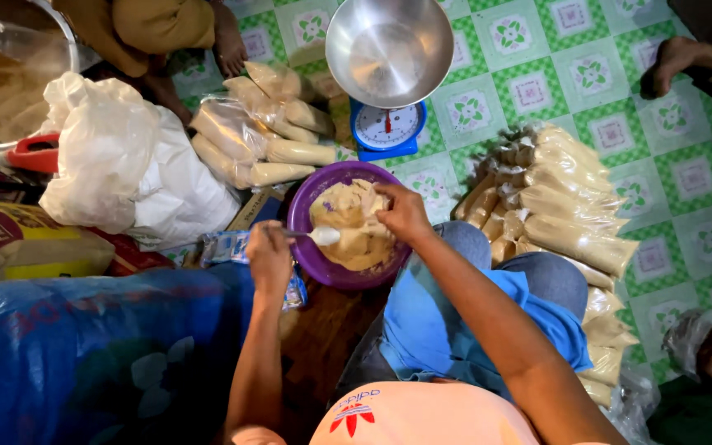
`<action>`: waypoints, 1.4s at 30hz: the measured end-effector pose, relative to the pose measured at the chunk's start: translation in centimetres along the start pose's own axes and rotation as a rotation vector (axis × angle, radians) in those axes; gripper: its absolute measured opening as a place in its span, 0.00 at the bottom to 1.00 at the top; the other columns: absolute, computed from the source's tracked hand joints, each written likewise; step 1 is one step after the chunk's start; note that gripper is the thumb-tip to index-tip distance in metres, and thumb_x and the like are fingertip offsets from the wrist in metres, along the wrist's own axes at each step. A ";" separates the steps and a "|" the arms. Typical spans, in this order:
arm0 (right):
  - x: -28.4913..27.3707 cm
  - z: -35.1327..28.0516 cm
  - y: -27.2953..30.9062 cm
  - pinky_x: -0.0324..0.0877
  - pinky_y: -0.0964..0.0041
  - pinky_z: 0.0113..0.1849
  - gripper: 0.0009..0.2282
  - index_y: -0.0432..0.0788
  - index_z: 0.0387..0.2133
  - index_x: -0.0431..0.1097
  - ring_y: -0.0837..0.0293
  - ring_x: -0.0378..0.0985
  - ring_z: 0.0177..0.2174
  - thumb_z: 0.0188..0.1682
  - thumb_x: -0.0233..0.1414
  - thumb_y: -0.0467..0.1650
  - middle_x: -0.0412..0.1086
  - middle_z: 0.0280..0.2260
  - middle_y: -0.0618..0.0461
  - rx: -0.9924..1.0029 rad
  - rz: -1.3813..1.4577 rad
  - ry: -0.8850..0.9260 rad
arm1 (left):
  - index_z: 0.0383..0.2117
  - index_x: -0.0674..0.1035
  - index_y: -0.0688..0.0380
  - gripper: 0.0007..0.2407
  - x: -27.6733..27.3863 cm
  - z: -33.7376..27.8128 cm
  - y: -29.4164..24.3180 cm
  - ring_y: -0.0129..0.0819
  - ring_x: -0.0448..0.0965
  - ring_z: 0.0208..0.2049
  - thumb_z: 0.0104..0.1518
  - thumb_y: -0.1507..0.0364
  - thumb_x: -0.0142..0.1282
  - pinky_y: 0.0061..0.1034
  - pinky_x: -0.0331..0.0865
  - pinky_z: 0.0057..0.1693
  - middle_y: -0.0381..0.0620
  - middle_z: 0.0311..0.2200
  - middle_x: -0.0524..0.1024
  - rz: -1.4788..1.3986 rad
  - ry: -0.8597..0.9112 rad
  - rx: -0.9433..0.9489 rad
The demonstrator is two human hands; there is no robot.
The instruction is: The person scoops a thick paste from a bowl into plastic bags, weighs the bags on a scale, and ties them closed with rubber bands.
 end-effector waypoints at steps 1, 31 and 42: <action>-0.4 0.1 0.0 0.77 0.58 0.35 0.25 0.56 0.47 0.79 0.50 0.83 0.34 0.30 0.64 0.31 0.80 0.41 0.55 0.026 -0.019 -0.045 | 0.32 0.77 0.56 0.06 2.6 -0.7 3.3 0.35 0.81 0.21 0.66 0.74 0.46 0.30 0.74 0.36 0.37 0.15 0.78 -0.073 0.089 -0.057; -0.1 1.1 -1.1 0.77 0.55 0.33 0.26 0.49 0.46 0.79 0.47 0.83 0.30 0.29 0.58 0.26 0.80 0.40 0.47 -0.008 0.003 0.155 | 0.40 0.77 0.67 0.10 13.0 -3.1 17.0 0.50 0.86 0.29 0.63 0.71 0.46 0.32 0.84 0.35 0.69 0.29 0.80 -0.797 -0.094 -0.800; 1.9 0.9 -0.6 0.75 0.52 0.47 0.25 0.46 0.45 0.79 0.43 0.82 0.42 0.27 0.58 0.24 0.79 0.38 0.46 -0.170 -0.091 0.141 | 0.36 0.78 0.65 0.09 0.5 1.9 2.5 0.43 0.86 0.24 0.63 0.72 0.48 0.25 0.82 0.34 0.71 0.25 0.80 -0.705 0.062 -0.669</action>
Point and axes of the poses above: each hand's wrist, its own z-axis towards the middle knuckle, its own x-axis out of the palm, y = z × x, the point moved 6 cm from there along z, towards the middle knuckle
